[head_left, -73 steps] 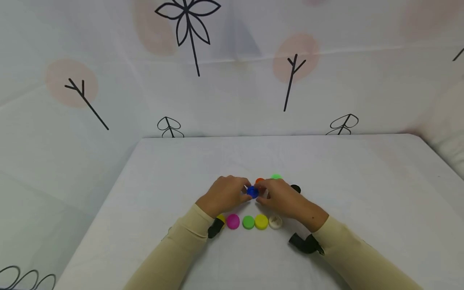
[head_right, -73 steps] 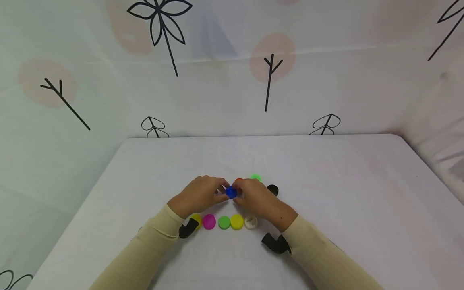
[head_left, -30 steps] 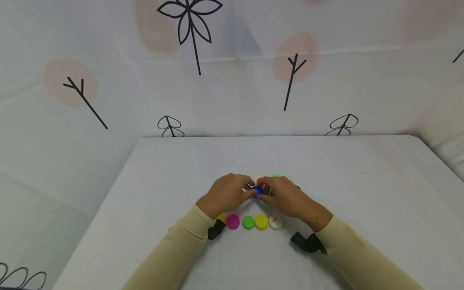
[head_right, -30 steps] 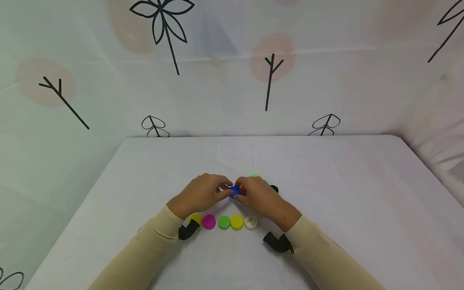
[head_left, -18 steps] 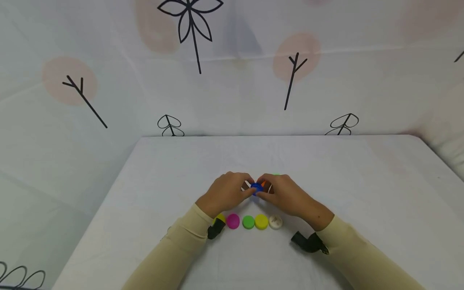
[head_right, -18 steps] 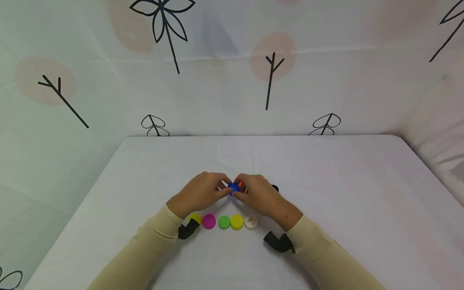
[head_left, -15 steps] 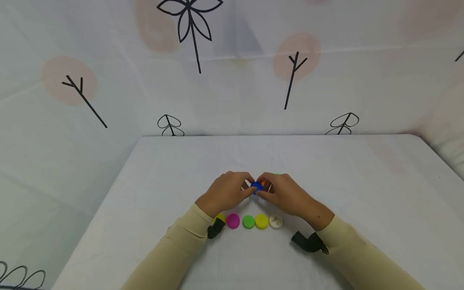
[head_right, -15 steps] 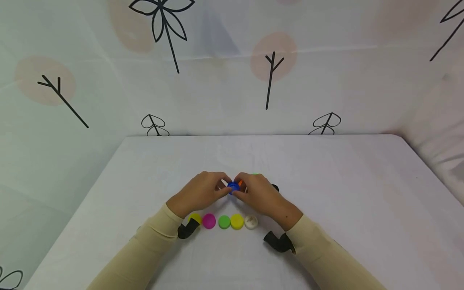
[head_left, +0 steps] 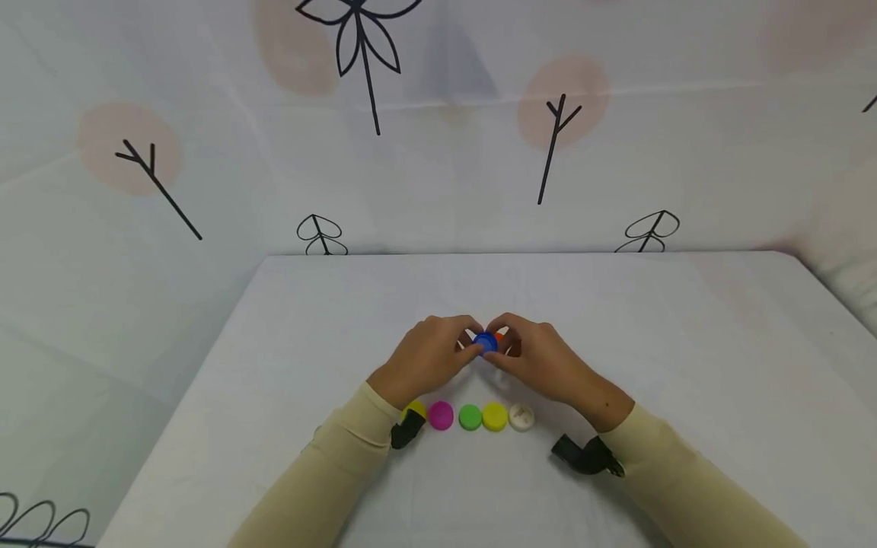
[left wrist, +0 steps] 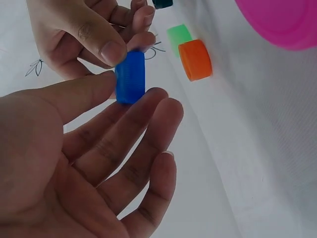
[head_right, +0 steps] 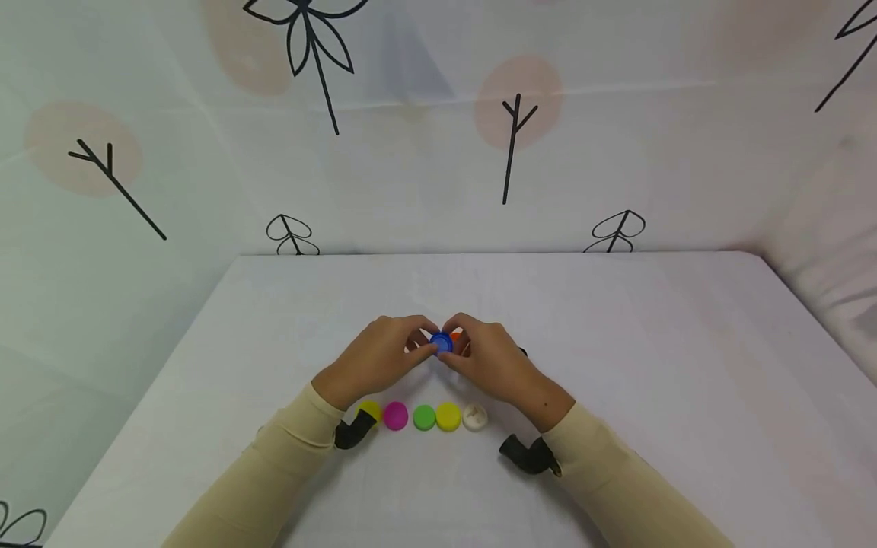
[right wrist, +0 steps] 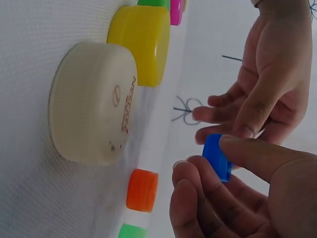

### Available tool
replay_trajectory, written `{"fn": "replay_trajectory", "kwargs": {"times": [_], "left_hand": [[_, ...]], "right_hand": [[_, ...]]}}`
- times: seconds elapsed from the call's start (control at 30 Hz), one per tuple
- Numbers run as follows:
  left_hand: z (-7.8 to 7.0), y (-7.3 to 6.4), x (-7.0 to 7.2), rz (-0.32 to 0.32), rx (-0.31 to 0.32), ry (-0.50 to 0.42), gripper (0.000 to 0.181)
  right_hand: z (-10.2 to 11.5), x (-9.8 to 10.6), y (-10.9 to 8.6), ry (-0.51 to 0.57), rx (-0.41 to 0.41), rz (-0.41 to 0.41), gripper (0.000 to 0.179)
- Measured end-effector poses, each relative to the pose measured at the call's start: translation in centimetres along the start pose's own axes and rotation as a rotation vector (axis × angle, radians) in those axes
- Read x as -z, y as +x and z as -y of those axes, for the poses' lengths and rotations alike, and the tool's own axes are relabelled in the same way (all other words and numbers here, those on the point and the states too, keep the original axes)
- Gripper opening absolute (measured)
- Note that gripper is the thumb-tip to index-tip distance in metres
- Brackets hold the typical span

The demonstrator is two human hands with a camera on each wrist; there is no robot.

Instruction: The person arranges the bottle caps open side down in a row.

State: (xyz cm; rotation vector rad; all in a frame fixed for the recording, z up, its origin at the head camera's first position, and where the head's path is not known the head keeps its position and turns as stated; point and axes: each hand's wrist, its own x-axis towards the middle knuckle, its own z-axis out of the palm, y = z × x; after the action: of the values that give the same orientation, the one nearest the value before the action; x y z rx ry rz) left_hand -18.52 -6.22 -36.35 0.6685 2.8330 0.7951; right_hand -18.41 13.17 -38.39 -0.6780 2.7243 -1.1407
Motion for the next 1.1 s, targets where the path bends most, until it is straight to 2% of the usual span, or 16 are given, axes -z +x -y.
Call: {"fn": "replay_trajectory", "kwargs": {"times": [0.23,0.47,0.7,0.9,1.1], "left_hand": [[0.01,-0.03,0.09,-0.054,-0.037,0.005,0.026],[-0.11,-0.08,0.11,-0.08,-0.053,0.036,0.028],[-0.19,0.02,0.08,-0.108,-0.1,0.076,0.029],[-0.2,0.01,0.02,-0.128,-0.152,0.064,0.028],[-0.19,-0.08,0.11,-0.141,-0.154,0.062,0.029]], "right_hand": [[0.01,0.11,0.01,0.054,0.008,-0.025,0.031],[-0.17,0.33,-0.02,0.157,-0.061,0.012,0.025],[-0.1,0.46,-0.08,0.161,-0.074,0.003,0.028],[0.05,0.41,-0.08,0.151,-0.066,-0.011,0.026],[0.14,0.31,0.04,0.133,-0.066,-0.022,0.025]]}}
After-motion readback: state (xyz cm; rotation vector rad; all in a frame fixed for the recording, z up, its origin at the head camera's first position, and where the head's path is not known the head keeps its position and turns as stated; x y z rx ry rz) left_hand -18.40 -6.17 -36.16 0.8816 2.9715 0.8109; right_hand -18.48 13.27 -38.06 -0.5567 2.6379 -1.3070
